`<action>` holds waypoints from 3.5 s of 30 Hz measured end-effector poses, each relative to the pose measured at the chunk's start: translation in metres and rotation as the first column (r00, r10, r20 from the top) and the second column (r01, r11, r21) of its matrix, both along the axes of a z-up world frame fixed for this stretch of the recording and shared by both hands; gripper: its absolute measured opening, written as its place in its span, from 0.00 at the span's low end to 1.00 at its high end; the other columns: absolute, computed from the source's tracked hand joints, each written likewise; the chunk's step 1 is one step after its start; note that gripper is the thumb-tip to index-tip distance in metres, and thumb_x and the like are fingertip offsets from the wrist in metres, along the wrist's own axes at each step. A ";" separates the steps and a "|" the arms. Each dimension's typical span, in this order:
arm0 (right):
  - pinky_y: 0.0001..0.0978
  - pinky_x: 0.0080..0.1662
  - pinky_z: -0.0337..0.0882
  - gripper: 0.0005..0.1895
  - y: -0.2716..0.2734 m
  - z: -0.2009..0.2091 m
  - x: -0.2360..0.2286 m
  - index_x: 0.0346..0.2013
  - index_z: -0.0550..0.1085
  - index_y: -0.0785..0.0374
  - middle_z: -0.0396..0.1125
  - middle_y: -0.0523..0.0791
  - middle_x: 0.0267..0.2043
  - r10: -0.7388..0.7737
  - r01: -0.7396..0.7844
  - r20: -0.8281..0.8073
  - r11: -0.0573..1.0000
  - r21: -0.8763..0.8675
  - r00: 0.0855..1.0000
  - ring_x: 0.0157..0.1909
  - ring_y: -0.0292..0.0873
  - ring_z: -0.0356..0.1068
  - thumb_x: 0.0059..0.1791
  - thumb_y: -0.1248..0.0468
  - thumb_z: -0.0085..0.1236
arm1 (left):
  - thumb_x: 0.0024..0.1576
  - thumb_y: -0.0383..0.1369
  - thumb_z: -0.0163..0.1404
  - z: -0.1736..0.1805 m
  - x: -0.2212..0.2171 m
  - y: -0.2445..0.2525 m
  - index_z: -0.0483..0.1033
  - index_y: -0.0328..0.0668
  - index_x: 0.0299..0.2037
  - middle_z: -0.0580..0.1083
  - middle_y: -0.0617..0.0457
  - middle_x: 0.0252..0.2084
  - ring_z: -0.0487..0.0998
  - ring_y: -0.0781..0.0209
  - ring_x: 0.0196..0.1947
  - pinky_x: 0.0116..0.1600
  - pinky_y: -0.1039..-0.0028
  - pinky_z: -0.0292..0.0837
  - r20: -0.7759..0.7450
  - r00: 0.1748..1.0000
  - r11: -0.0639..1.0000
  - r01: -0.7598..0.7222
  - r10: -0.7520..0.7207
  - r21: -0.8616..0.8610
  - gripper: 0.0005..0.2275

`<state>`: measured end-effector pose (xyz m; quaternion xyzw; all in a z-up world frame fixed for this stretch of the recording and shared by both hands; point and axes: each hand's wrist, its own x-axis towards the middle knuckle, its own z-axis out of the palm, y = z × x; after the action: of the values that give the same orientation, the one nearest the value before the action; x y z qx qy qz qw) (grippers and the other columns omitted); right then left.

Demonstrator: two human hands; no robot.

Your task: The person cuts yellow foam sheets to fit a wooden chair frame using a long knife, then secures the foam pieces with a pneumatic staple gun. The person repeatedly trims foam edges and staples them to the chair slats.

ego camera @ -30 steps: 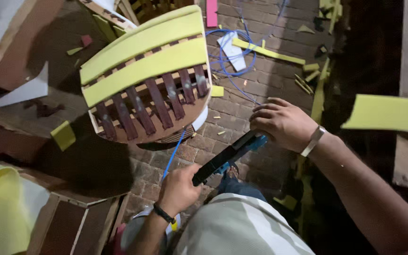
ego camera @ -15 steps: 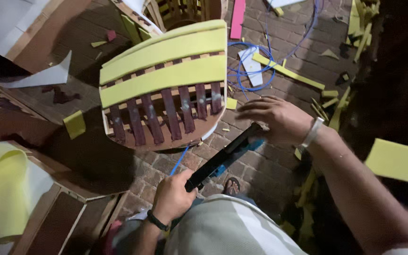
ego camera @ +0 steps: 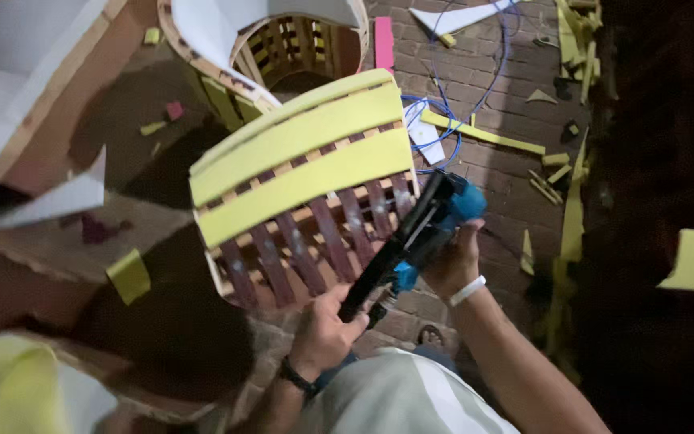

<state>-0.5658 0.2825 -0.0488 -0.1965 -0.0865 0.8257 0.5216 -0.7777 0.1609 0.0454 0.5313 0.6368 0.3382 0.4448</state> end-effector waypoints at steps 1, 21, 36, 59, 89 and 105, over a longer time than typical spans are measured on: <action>0.34 0.47 0.70 0.38 0.006 -0.004 -0.013 0.44 0.71 0.60 0.64 0.38 0.31 -0.003 0.027 -0.154 0.988 0.153 0.988 0.35 0.37 0.66 0.45 0.27 0.58 | 0.49 0.30 0.59 0.001 -0.011 0.005 0.79 0.37 0.40 0.79 0.44 0.29 0.81 0.55 0.29 0.35 0.67 0.74 -0.023 0.999 0.999 0.031 -0.030 0.020 0.10; 0.40 0.35 0.71 0.32 -0.062 0.000 -0.029 0.47 0.70 0.63 0.68 0.46 0.31 -0.141 0.143 0.454 0.989 0.030 0.880 0.31 0.45 0.68 0.44 0.42 0.67 | 0.67 0.47 0.34 -0.054 -0.007 0.033 0.77 0.41 0.52 0.77 0.53 0.48 0.76 0.62 0.48 0.55 0.69 0.69 0.731 0.683 0.970 0.186 -0.013 -0.156 0.21; 0.35 0.30 0.71 0.18 -0.052 -0.029 -0.022 0.41 0.71 0.67 0.70 0.44 0.27 0.325 -0.278 0.546 0.945 -0.169 0.773 0.25 0.42 0.69 0.39 0.70 0.63 | 0.64 0.50 0.35 -0.187 -0.006 0.013 0.80 0.40 0.45 0.80 0.50 0.37 0.80 0.57 0.36 0.45 0.70 0.77 0.791 0.511 0.895 0.090 0.335 -0.437 0.23; 0.34 0.27 0.67 0.06 -0.025 -0.176 -0.055 0.30 0.74 0.68 0.70 0.45 0.22 0.250 -0.095 0.964 0.966 -0.241 0.092 0.22 0.40 0.68 0.39 0.72 0.60 | 0.60 0.35 0.53 -0.276 -0.164 0.005 0.80 0.39 0.49 0.80 0.52 0.45 0.81 0.64 0.46 0.52 0.71 0.76 0.299 0.946 0.848 0.261 -0.129 -0.462 0.12; 0.35 0.28 0.68 0.09 -0.035 -0.167 -0.092 0.30 0.76 0.67 0.70 0.45 0.21 0.255 -0.225 0.957 0.933 -0.282 -0.139 0.23 0.40 0.68 0.37 0.68 0.65 | 0.60 0.35 0.53 -0.274 -0.180 0.012 0.81 0.43 0.48 0.82 0.54 0.43 0.82 0.65 0.43 0.50 0.70 0.78 0.201 0.966 0.854 0.242 -0.165 -0.460 0.10; 0.37 0.35 0.72 0.16 -0.041 -0.170 -0.109 0.37 0.79 0.66 0.74 0.48 0.28 0.273 -0.224 0.950 0.926 -0.302 -0.153 0.29 0.42 0.72 0.38 0.64 0.67 | 0.60 0.34 0.53 -0.263 -0.199 0.006 0.82 0.44 0.49 0.82 0.54 0.42 0.83 0.65 0.43 0.50 0.72 0.78 0.175 0.977 0.849 0.196 -0.125 -0.491 0.10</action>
<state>-0.6746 0.2413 -0.2190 -0.7266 -0.4635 0.4940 0.1149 -0.9765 0.1670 -0.2178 0.4231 0.6246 0.1565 0.6375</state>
